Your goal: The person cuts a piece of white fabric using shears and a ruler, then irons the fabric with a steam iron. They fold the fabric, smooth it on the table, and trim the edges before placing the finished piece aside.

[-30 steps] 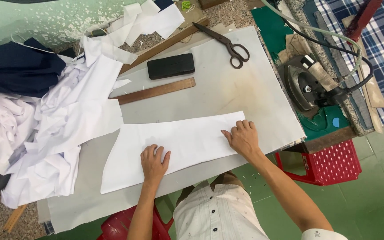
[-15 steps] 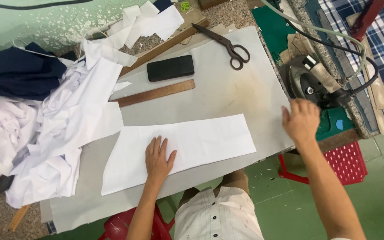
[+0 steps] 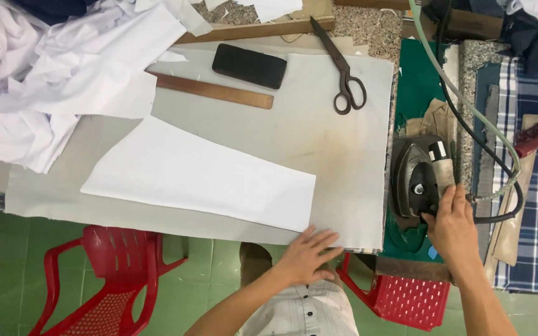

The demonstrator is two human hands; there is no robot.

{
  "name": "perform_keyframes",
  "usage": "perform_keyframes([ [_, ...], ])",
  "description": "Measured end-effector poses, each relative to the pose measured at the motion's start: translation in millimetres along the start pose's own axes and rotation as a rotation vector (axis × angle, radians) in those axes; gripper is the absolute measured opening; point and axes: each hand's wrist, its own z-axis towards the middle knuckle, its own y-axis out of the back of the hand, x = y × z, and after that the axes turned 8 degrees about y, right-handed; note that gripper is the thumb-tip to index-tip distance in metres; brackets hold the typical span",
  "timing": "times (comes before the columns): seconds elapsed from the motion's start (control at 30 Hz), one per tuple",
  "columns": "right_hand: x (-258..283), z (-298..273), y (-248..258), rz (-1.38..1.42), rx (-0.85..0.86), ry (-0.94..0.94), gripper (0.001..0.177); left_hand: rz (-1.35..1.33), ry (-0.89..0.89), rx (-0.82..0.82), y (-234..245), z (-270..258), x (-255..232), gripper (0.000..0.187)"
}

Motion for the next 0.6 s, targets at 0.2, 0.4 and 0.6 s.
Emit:
perform_keyframes([
  [0.2, -3, 70, 52, 0.532, 0.251, -0.381, 0.059, 0.018, -0.042, -0.417, 21, -19, 4, 0.056],
  [0.4, 15, 90, 83, 0.675, 0.274, -0.515, 0.05, 0.158, 0.197, -0.69, 47, -33, 61, 0.041],
  [0.6, 77, 112, 104, 0.307, 0.298, -0.261, 0.056, 0.169, 0.233, -0.558, 38, -56, 73, 0.051],
])
